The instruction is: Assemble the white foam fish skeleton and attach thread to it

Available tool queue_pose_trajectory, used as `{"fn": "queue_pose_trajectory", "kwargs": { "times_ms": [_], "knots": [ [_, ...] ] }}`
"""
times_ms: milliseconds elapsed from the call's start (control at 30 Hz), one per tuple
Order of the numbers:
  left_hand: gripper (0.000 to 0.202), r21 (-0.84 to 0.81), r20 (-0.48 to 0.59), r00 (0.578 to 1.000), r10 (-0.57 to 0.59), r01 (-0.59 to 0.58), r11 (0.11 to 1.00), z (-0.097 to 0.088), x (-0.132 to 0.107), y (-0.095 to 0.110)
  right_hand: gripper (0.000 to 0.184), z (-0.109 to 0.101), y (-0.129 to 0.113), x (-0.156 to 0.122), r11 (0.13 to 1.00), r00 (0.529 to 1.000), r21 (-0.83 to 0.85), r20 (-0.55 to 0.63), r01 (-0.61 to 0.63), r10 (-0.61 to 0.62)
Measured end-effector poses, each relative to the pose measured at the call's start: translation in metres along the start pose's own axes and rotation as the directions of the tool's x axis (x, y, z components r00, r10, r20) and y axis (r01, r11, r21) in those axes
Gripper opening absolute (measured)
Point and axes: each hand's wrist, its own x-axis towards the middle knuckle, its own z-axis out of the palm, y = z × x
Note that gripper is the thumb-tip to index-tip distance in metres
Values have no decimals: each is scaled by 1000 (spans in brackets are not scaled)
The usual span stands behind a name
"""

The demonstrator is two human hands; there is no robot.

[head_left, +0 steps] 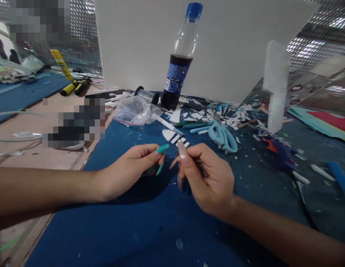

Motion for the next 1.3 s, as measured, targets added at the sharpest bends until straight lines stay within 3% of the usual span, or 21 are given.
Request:
{"fn": "queue_pose_trajectory", "kwargs": {
  "times_ms": [500, 1300],
  "knots": [
    [23, -58, 12, 999, -30, 30, 998, -5, 0, -2, 15, 2, 4, -1, 979, 996, -189, 66, 77, -66],
    [24, -30, 0, 999, -34, 34, 999, -6, 0, -4, 16, 1, 0, -1, 983, 997, -176, 77, 45, -32]
  ]
}}
